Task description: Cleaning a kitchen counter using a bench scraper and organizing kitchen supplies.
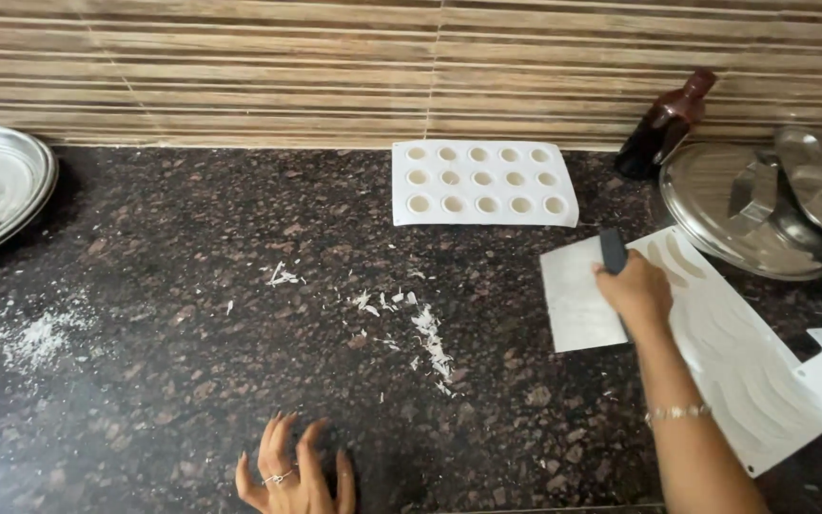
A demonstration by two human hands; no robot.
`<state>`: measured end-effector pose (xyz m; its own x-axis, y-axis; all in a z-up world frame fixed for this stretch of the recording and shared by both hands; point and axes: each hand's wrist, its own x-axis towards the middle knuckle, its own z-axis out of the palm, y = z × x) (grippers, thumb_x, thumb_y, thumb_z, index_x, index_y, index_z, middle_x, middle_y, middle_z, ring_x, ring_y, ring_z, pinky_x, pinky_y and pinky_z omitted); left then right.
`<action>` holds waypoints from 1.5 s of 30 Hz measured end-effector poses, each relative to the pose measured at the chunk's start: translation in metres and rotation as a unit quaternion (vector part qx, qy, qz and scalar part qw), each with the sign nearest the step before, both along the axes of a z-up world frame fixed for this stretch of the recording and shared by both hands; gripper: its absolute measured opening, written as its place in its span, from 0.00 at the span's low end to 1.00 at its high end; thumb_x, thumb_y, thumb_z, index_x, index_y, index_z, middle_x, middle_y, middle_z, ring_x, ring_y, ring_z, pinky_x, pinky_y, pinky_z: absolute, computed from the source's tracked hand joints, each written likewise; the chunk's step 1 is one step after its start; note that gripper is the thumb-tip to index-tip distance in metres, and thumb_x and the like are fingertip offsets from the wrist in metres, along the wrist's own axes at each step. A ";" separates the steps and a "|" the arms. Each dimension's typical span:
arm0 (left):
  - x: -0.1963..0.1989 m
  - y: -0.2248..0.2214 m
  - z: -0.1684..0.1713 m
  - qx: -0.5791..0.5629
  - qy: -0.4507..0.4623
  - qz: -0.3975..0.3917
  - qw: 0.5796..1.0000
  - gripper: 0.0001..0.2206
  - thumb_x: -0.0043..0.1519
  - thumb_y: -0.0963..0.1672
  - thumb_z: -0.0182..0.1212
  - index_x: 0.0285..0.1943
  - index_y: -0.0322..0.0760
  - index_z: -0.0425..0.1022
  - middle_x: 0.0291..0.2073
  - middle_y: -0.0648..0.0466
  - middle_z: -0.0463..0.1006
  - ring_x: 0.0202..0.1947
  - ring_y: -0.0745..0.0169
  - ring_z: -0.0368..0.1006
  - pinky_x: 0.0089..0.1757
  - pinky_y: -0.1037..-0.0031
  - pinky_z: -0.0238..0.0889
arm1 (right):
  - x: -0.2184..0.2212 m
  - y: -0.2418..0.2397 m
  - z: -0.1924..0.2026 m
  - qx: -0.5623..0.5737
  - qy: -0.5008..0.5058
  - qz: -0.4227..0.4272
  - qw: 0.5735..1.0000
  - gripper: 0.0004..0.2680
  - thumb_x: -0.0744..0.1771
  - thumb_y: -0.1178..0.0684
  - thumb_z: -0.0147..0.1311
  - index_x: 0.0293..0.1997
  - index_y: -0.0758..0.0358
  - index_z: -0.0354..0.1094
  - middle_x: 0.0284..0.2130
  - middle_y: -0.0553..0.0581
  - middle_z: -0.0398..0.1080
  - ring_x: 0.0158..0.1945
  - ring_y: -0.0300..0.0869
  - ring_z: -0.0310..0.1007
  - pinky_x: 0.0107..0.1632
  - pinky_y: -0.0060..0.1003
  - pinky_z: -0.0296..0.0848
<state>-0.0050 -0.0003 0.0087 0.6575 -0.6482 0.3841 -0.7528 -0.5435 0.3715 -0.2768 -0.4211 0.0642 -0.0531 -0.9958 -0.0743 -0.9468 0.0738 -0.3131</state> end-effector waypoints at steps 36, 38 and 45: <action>0.010 0.003 -0.014 -0.039 -0.020 -0.010 0.999 0.26 0.43 0.49 0.67 0.53 0.43 0.75 0.59 0.46 0.67 0.68 0.48 0.57 0.66 0.45 0.33 | 0.122 -0.026 -0.004 -0.013 -0.007 0.197 0.980 0.16 0.64 0.41 0.61 0.50 0.60 0.72 0.38 0.66 0.78 0.44 0.59 0.79 0.45 0.54 0.77; 0.007 0.001 -0.009 -0.018 -0.008 0.005 1.000 0.26 0.44 0.49 0.67 0.53 0.42 0.74 0.59 0.45 0.66 0.68 0.47 0.56 0.66 0.44 0.33 | 0.113 -0.034 -0.006 -0.022 -0.013 0.186 0.982 0.17 0.64 0.41 0.61 0.51 0.61 0.72 0.38 0.66 0.77 0.43 0.60 0.79 0.45 0.54 0.77; 0.010 0.001 -0.003 -0.013 0.006 -0.030 0.999 0.25 0.49 0.48 0.65 0.57 0.40 0.72 0.61 0.42 0.64 0.70 0.44 0.55 0.66 0.43 0.30 | 0.178 0.013 -0.009 -0.028 -0.064 0.220 0.973 0.17 0.63 0.40 0.63 0.49 0.62 0.72 0.37 0.67 0.77 0.44 0.61 0.76 0.45 0.54 0.74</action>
<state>0.0048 0.0004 0.0061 0.6222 -0.6767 0.3936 -0.7793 -0.4875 0.3938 -0.0987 -0.4085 0.0550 0.3851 -0.9229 0.0019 -0.8364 -0.3498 -0.4220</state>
